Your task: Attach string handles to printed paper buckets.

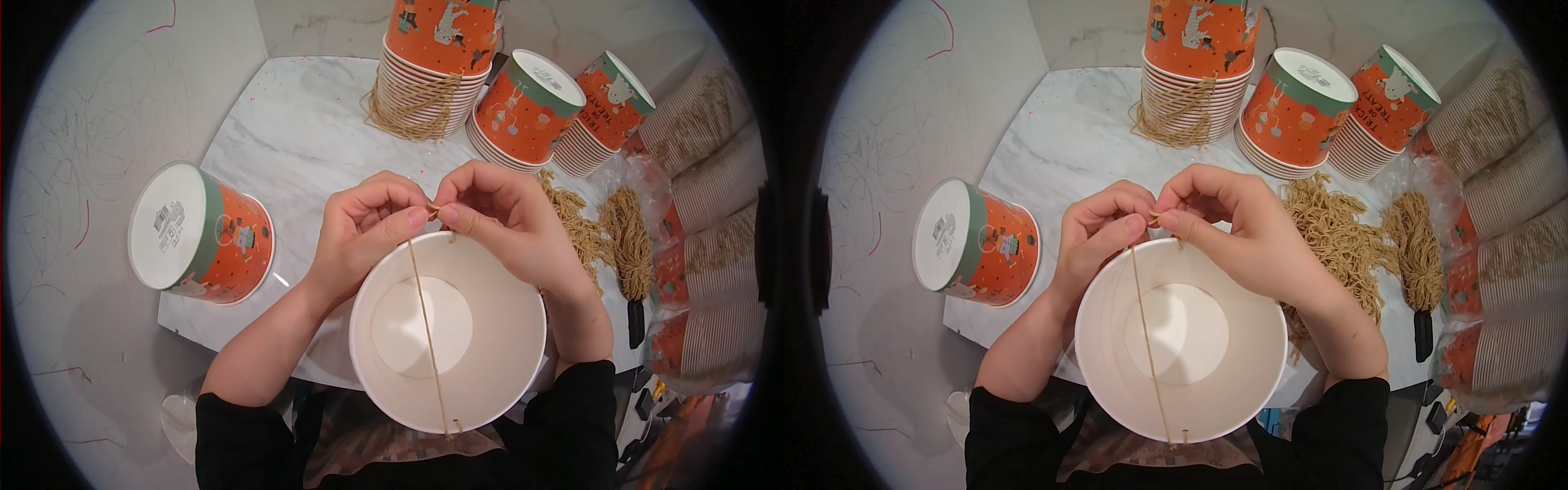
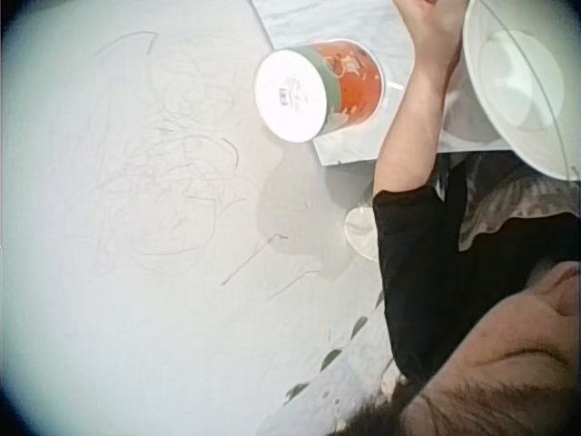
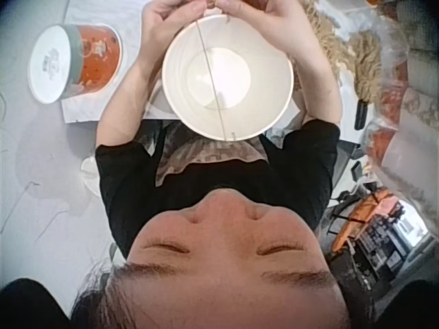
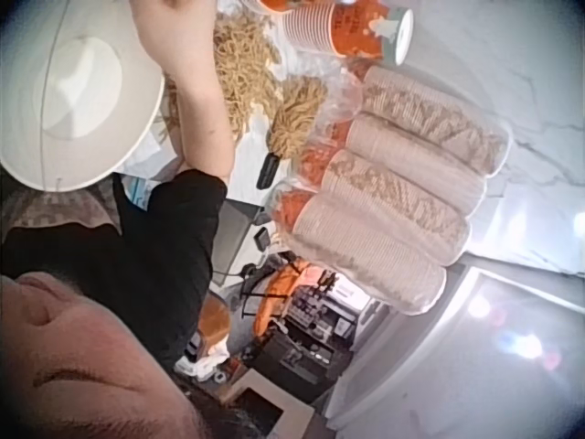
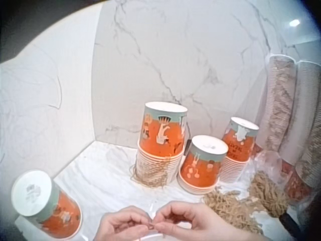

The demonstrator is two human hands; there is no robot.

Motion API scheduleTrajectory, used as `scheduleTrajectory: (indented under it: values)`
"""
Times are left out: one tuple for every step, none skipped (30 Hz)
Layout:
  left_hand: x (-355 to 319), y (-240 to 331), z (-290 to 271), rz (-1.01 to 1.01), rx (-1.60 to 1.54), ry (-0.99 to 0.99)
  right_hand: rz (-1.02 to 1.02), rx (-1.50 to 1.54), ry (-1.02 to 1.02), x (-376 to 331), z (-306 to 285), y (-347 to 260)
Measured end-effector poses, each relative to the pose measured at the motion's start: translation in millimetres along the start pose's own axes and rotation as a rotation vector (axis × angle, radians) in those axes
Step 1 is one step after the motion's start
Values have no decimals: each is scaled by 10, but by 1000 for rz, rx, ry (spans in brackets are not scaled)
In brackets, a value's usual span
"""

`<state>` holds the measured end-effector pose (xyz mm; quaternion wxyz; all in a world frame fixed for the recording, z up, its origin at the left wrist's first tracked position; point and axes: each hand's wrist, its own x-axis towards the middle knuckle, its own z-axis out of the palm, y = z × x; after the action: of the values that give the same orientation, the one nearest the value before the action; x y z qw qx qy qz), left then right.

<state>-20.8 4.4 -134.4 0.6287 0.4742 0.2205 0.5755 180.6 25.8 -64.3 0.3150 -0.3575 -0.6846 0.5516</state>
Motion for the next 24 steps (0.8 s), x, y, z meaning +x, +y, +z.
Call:
scheduleTrajectory:
  values:
    - [-2, -7, 2, 0, 4, 6, -48, -72, 17, -6, 10, -6]
    - [-5, -10, 4, 0, 9, 13, -50, -72, 16, -12, 14, -15]
    - [3, -16, 1, -1, 9, 13, -105, -137, 27, -12, 12, -17]
    - [11, -20, -2, 1, 8, 13, -161, -202, 39, -10, 9, -17]
    - [17, -23, -5, 3, 8, 13, -161, -201, 39, -6, 0, -12]
    - [21, -31, -3, 2, 7, 11, -173, -223, 44, -8, -13, -9]
    - [25, -39, -3, 4, 0, 12, -186, -244, 49, -10, -23, -9]
    - [30, -41, -1, 6, -6, 13, -186, -245, 51, -11, -29, -14]
    - [28, -42, -1, 5, -5, 14, -177, -223, 61, -11, -29, -13]
    - [27, -40, 0, 11, 6, 13, -168, -200, 71, -11, -31, -14]
    - [28, -39, 0, 16, 17, 11, -168, -200, 71, -10, -34, -16]
    - [24, -39, -5, 16, 17, 12, -170, -182, 80, -12, -36, -22]
    - [20, -40, -15, 2, 2, 7, -172, -165, 88, -14, -38, -26]
    - [17, -41, -21, -11, -13, 2, -172, -165, 88, -16, -39, -26]
    - [17, -34, -6, -11, -13, 1, -171, -150, 89, -21, -44, -28]
    - [17, -21, 18, -37, -32, 15, -170, -136, 89, -26, -48, -31]
    - [18, -14, 32, -63, -51, 28, -169, -137, 90, -32, -55, -34]
    - [17, -15, 26, -62, -50, 30, -172, -142, 103, -36, -60, -41]
    - [19, -20, 14, -65, -56, 26, -174, -147, 116, -40, -64, -49]
    - [17, -21, 7, -68, -62, 22, -175, -147, 114, -41, -70, -62]
    - [18, -18, 13, -68, -62, 23, -178, -163, 119, -40, -79, -75]
    - [20, -11, 26, -76, -66, 25, -180, -179, 124, -38, -87, -81]
    - [21, -3, 34, -83, -71, 26, -181, -179, 123, -36, -91, -78]
    - [21, 1, 34, -83, -71, 26, -187, -173, 127, -35, -95, -71]
